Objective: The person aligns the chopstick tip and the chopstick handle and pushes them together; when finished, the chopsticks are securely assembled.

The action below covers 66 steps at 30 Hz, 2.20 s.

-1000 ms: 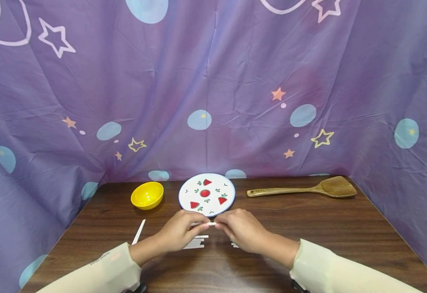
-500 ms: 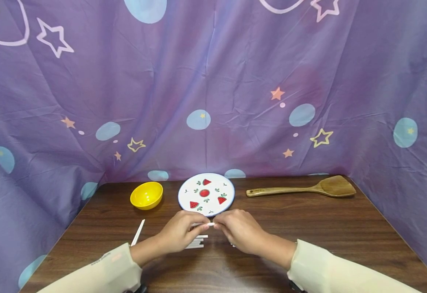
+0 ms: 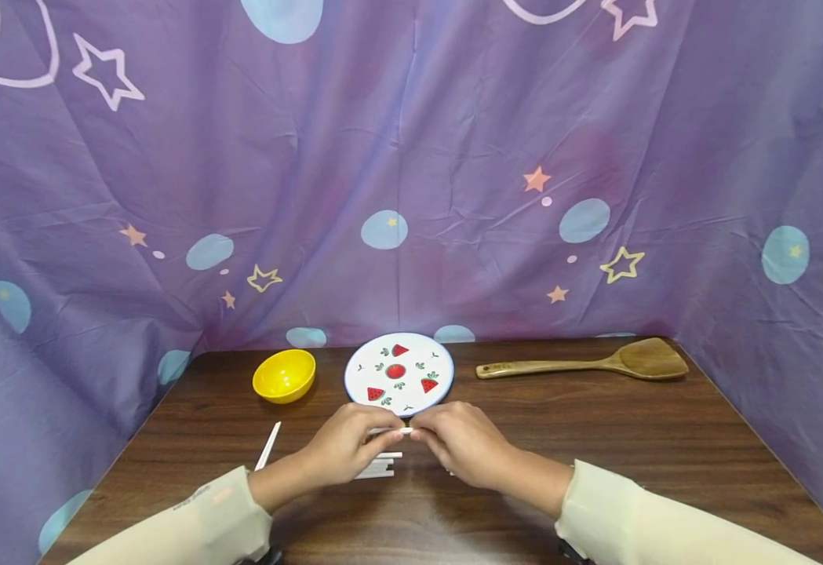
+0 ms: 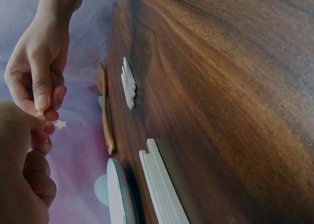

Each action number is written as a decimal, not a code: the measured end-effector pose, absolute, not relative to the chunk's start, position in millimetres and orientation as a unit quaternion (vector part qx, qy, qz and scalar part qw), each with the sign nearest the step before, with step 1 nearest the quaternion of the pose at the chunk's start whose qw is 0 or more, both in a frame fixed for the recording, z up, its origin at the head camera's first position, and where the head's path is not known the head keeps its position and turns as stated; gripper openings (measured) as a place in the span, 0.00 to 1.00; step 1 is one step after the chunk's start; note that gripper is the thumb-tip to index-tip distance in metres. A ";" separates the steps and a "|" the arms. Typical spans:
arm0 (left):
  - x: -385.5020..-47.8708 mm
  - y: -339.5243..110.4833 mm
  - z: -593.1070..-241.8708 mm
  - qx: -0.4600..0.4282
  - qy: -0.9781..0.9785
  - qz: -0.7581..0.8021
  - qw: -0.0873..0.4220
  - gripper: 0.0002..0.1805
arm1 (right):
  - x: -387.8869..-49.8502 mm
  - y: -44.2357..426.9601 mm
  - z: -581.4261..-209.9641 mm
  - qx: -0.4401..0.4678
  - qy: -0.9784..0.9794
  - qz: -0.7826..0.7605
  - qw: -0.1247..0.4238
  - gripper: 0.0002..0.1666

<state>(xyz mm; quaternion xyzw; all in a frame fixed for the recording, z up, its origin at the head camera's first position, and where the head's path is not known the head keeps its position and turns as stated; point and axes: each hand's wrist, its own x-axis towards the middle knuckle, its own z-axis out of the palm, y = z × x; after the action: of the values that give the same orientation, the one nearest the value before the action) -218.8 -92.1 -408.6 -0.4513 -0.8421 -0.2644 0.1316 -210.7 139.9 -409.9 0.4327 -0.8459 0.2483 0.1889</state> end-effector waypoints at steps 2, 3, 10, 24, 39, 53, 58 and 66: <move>-218.2 -91.8 -406.9 -0.446 -0.845 -0.267 0.126 0.08 | -210.8 141.2 -408.6 0.434 -0.845 0.253 0.183 0.03; -217.9 -91.8 -406.2 -0.444 -0.846 -0.267 0.123 0.08 | -210.8 141.6 -407.9 0.435 -0.845 0.255 0.180 0.03; -215.1 -93.6 -404.3 -0.428 -0.855 -0.274 0.100 0.07 | -210.7 143.0 -404.6 0.433 -0.842 0.281 0.156 0.03; -212.4 -105.6 -408.6 -0.365 -0.870 -0.324 0.061 0.11 | -218.0 155.3 -399.8 0.310 -0.859 0.403 0.056 0.03; -201.8 -94.6 -418.2 -0.294 -0.798 -0.510 -0.129 0.06 | -232.9 148.5 -399.2 0.208 -0.762 0.613 -0.033 0.17; -190.8 -81.5 -415.9 -0.255 -0.739 -0.611 -0.123 0.23 | -239.9 132.2 -401.1 0.181 -0.724 0.664 -0.040 0.22; -190.8 -82.2 -418.6 -0.270 -0.768 -0.573 -0.093 0.20 | -240.6 131.6 -404.4 0.190 -0.721 0.664 -0.054 0.25; -190.5 -92.4 -423.6 -0.257 -0.775 -0.570 -0.086 0.22 | -241.4 138.7 -411.0 0.216 -0.746 0.628 -0.056 0.26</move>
<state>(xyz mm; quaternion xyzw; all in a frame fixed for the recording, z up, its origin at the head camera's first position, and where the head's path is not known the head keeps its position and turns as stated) -190.5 -92.4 -423.6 -0.2574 -0.7752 -0.5705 -0.0861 -241.4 138.7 -411.0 0.2159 -0.7457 0.6278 -0.0559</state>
